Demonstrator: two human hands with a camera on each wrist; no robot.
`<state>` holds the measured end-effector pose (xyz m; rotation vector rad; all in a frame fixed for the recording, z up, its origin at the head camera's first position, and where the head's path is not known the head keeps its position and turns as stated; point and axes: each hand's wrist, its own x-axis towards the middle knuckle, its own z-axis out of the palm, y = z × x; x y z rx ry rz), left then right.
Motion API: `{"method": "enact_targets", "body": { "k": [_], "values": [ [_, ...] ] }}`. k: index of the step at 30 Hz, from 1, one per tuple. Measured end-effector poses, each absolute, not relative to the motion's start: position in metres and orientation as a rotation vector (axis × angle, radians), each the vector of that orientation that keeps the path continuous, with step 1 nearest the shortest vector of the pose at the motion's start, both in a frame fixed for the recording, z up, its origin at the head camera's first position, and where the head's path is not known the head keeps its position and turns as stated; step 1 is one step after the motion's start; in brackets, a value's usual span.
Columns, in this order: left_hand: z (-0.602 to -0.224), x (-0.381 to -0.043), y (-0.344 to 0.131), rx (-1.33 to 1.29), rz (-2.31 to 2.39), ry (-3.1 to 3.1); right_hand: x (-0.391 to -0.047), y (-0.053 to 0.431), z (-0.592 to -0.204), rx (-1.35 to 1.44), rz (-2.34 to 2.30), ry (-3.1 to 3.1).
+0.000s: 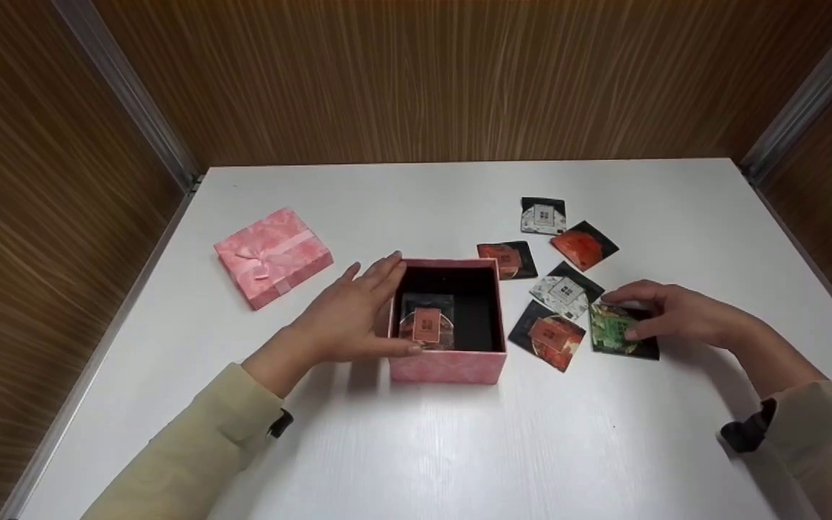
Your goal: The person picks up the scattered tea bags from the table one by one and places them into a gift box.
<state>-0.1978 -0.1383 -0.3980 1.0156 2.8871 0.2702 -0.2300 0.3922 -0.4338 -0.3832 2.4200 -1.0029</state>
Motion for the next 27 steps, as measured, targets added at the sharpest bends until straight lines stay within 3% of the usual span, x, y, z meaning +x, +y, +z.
{"method": "enact_targets", "body": {
  "k": [27],
  "values": [
    [-0.3975, -0.1968, -0.1392, 1.022, 0.277, 2.885, -0.2260, 0.3877, -0.4402, -0.499, -0.956, 2.507]
  ]
}}
